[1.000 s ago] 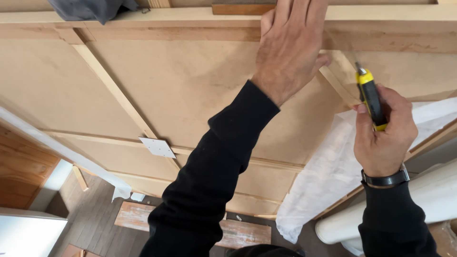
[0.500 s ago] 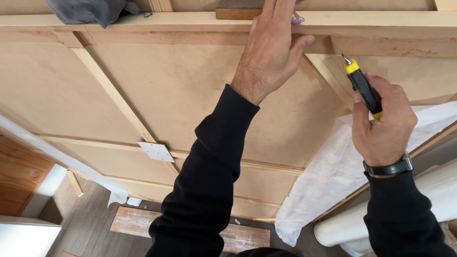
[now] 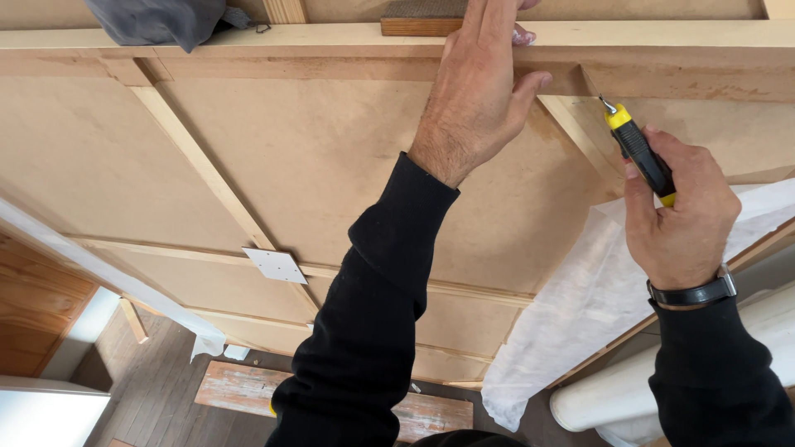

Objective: Assembling and cleaning a wooden art frame by cutting protective materials, sanding edges, and wiping surfaces.

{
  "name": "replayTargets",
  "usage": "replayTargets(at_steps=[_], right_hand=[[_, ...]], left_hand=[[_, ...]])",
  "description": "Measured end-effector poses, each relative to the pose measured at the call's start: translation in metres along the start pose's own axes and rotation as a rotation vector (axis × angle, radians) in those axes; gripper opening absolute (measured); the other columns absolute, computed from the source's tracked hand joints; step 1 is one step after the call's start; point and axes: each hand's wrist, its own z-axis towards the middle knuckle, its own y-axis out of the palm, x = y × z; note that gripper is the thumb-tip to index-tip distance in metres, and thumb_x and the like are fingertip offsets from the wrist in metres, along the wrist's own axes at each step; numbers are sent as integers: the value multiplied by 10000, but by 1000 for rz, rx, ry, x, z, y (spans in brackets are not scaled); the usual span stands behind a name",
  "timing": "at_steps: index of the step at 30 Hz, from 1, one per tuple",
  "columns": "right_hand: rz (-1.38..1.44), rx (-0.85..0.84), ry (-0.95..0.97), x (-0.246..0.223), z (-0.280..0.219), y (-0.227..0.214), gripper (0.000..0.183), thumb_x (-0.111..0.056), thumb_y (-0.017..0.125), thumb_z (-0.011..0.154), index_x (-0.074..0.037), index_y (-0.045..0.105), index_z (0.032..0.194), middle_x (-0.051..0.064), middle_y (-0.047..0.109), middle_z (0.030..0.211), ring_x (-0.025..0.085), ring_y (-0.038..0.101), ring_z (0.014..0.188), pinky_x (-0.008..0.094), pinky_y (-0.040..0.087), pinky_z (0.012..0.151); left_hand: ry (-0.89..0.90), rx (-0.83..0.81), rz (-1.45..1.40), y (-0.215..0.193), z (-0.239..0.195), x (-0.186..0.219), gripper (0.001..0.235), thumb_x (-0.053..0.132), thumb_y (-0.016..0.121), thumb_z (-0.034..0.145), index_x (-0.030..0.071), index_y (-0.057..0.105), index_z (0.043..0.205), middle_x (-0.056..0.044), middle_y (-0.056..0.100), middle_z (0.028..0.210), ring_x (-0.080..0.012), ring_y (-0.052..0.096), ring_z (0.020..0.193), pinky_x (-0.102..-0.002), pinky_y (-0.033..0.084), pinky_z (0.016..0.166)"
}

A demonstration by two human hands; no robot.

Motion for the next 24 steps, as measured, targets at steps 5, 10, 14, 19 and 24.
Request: replayTargets(at_steps=[5,10,14,19,24], right_hand=[[-30,6,-4,-1,3,0,306,231,661,901,217,578,1196,312,622,1105,363,614,875,396,500,777],[-45,-1,0,-3,3,-1,312,224,668,898,213,587,1199,300,624,1065,348,601,831,387,492,746],[-42,-4,2,-6,3,-3,323,226,658,885,216,584,1199,310,626,1090,363,609,860,394,493,768],[-24,-1,3,-6,4,-6,325,234,635,871,220,578,1190,323,626,1117,384,619,893,407,498,796],[-43,-26,11,-5,5,-7,328,219,646,862,222,587,1185,312,635,1096,363,612,860,390,493,771]], left_hand=[[-3,2,-36,-4,-1,4,770,69,833,776,146,313,1339,-27,525,1267,-114,694,1058,-371,506,1046],[1,-4,-49,-7,-1,5,744,42,813,780,133,320,1329,-33,513,1268,-123,689,1048,-381,497,1042],[0,-1,-52,-6,-3,5,750,47,820,779,141,320,1330,-30,528,1252,-119,687,1043,-361,518,1034],[15,3,-45,-4,-2,3,764,47,822,781,142,310,1340,-33,533,1246,-116,687,1040,-363,530,1042],[13,5,-53,-10,0,9,692,7,815,754,123,370,1271,-33,518,1227,-122,679,1023,-357,522,1029]])
